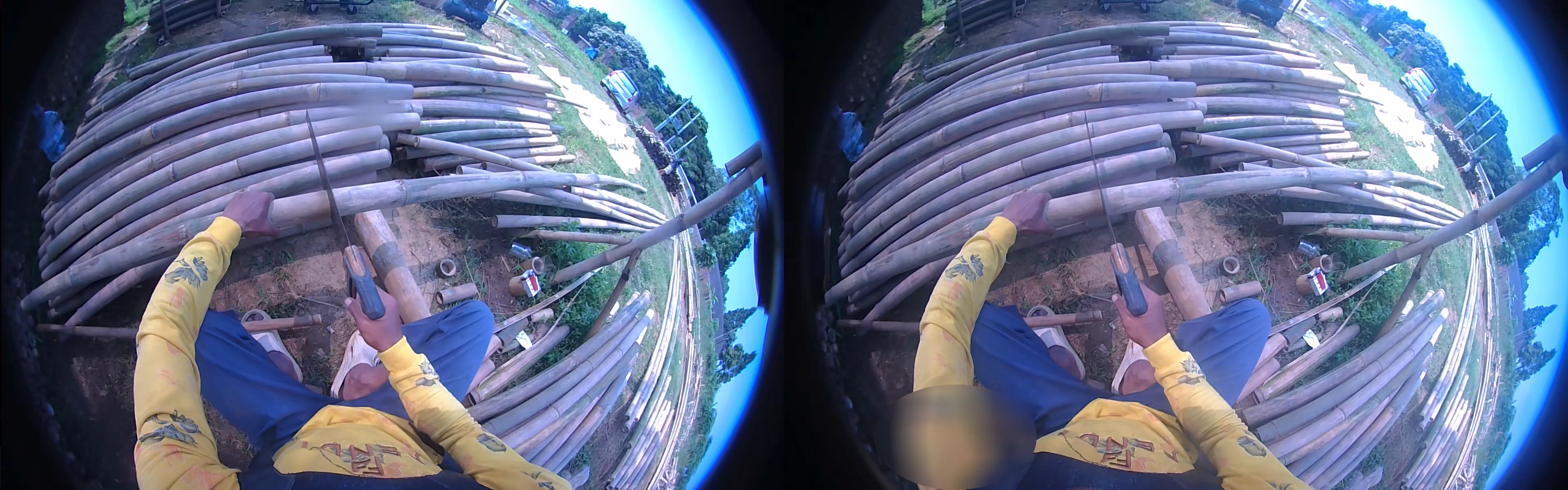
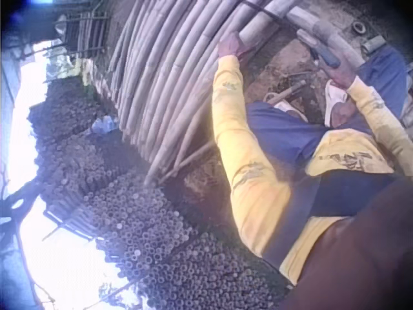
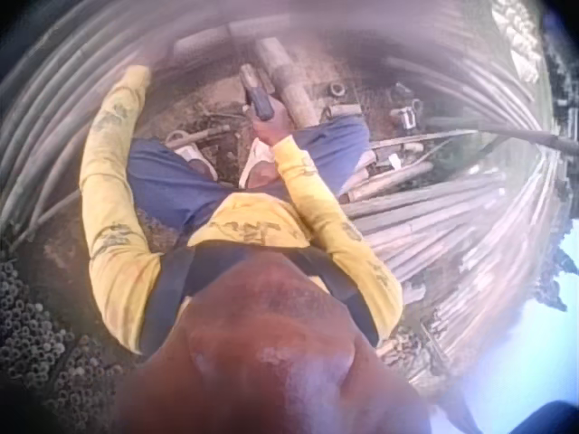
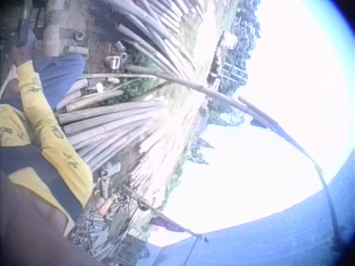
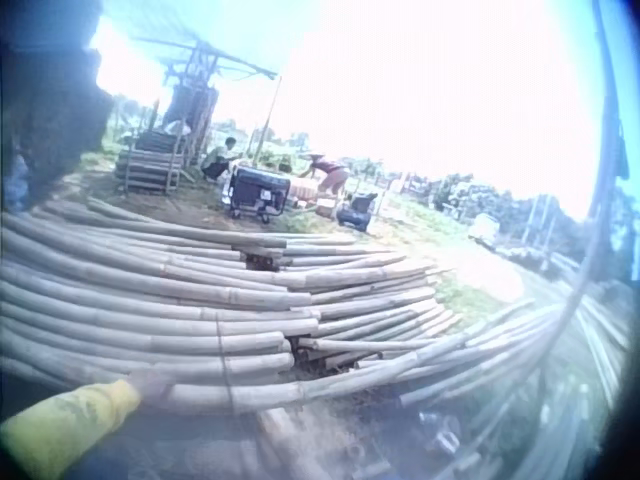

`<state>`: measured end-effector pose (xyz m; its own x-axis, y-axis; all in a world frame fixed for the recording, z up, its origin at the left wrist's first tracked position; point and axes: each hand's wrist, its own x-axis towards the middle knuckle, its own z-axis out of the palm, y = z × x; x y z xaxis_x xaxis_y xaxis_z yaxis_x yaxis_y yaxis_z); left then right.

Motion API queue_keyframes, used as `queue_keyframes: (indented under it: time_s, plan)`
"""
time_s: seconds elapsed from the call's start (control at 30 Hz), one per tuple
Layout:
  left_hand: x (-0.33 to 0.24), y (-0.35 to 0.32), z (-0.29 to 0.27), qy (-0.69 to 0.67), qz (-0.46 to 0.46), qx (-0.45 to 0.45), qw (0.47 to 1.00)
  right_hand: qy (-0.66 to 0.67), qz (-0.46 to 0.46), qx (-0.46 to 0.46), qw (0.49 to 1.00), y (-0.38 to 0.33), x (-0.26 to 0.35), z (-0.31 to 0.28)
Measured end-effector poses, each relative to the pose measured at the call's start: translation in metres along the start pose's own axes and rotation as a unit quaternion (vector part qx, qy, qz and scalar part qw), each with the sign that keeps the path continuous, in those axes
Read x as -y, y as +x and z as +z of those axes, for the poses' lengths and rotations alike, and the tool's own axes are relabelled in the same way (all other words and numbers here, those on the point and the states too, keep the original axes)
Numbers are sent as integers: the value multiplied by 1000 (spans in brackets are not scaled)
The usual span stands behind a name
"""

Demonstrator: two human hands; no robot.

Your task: The person selects bamboo poles from a pile, positions them on a wooden support, and cuts them into shorter sections using a hand saw. The cut pieces are placed aside after each cut.

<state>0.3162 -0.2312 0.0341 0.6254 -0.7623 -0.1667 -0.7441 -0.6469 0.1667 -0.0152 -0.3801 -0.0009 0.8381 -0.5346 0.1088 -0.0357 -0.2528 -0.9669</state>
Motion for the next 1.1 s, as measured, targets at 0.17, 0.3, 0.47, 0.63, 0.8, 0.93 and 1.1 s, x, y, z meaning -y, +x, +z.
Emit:
queue_keyframes:
  time_s: [0.17, 0.3, 0.47, 0.63, 0.8, 0.93, 1.1]
  plan:
    - [13, -13, 2, -10, -5, -13, 1000, -27, 34, 41, 998, -116, 17, -57]
    - [7, -12, 11, 18, 0, -25, 1000, -46, 22, 15, 999, -88, 16, -48]
    - [3, -9, -12, 19, -3, -9, 1000, -44, -10, -5, 999, -34, -10, -11]
    - [3, -19, -3, 37, 1, -15, 999, -78, -13, 10, 997, -152, 20, -59]
    - [5, -10, 7, 3, 8, -12, 1000, -18, -20, 17, 999, -12, 2, -12]
    - [9, -15, 2, 7, -5, -16, 1000, -16, 43, 33, 998, -42, 10, -9]
    - [12, -12, 12, 21, 2, -26, 999, -91, 26, 15, 995, -143, 35, -54]
